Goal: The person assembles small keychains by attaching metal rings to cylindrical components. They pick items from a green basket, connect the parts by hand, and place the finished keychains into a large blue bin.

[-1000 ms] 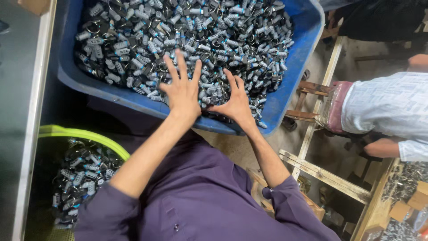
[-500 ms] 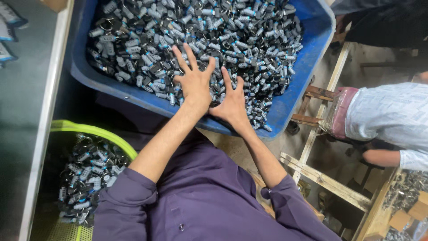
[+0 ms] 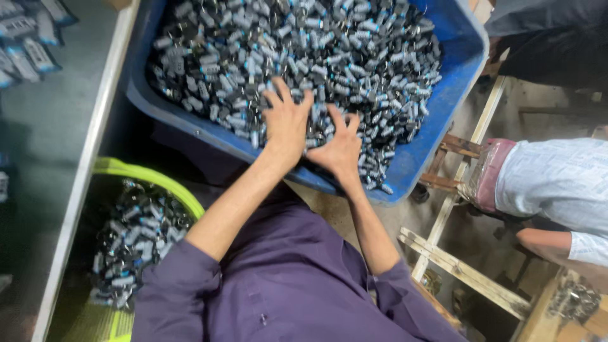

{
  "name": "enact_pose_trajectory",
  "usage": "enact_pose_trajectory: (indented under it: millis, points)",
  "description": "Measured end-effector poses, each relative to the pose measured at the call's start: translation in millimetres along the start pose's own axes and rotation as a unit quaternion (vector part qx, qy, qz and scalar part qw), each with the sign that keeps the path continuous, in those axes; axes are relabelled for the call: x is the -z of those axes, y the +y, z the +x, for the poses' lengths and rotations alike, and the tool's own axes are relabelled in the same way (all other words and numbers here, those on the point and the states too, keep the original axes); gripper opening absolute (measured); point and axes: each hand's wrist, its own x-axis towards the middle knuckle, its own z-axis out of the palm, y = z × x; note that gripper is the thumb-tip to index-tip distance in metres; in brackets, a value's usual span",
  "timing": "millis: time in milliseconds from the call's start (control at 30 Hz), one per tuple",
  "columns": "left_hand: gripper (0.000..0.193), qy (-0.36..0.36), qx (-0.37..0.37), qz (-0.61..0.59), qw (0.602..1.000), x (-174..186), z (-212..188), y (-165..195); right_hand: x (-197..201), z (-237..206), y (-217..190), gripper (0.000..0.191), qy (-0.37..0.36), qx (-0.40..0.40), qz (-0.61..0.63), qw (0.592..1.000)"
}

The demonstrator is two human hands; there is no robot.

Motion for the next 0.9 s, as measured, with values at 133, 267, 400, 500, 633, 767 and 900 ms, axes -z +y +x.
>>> enact_pose_trajectory:
  millis: [133,267,400,500,633,767,900]
  points:
    - [0.077,-0.133,-0.007,-0.022,0.991,-0.1,-2.7,0.1,-3.4,-3.8,-3.5,0.1,0.02,0.049,0.031,0.998]
    - [0.077,-0.119,0.018,-0.039,0.992,1.0,2.3,1.1,-7.0,5.7,-0.9,0.098,-0.025,0.001,0.037,0.999]
    - [0.079,-0.128,0.004,-0.042,0.991,6.1,1.6,1.0,-7.4,4.7,6.2,0.09,0.014,0.036,0.067,0.997]
    - [0.087,-0.169,-0.006,-0.063,0.984,7.1,-2.4,0.8,-8.0,0.5,9.0,0.09,0.038,0.071,0.074,0.994]
    - [0.07,-0.134,-0.012,-0.163,0.977,0.1,-1.5,-5.3,-11.6,3.5,9.3,0.084,0.049,0.077,0.097,0.991]
    - [0.063,-0.086,-0.033,-0.204,0.975,-4.3,-2.0,-12.1,-12.3,6.6,13.2,0.081,0.059,0.1,0.125,0.985]
    - [0.073,-0.137,-0.029,-0.295,0.945,-4.1,-7.7,-14.8,-12.9,2.1,24.2,0.08,0.088,0.152,0.168,0.97]
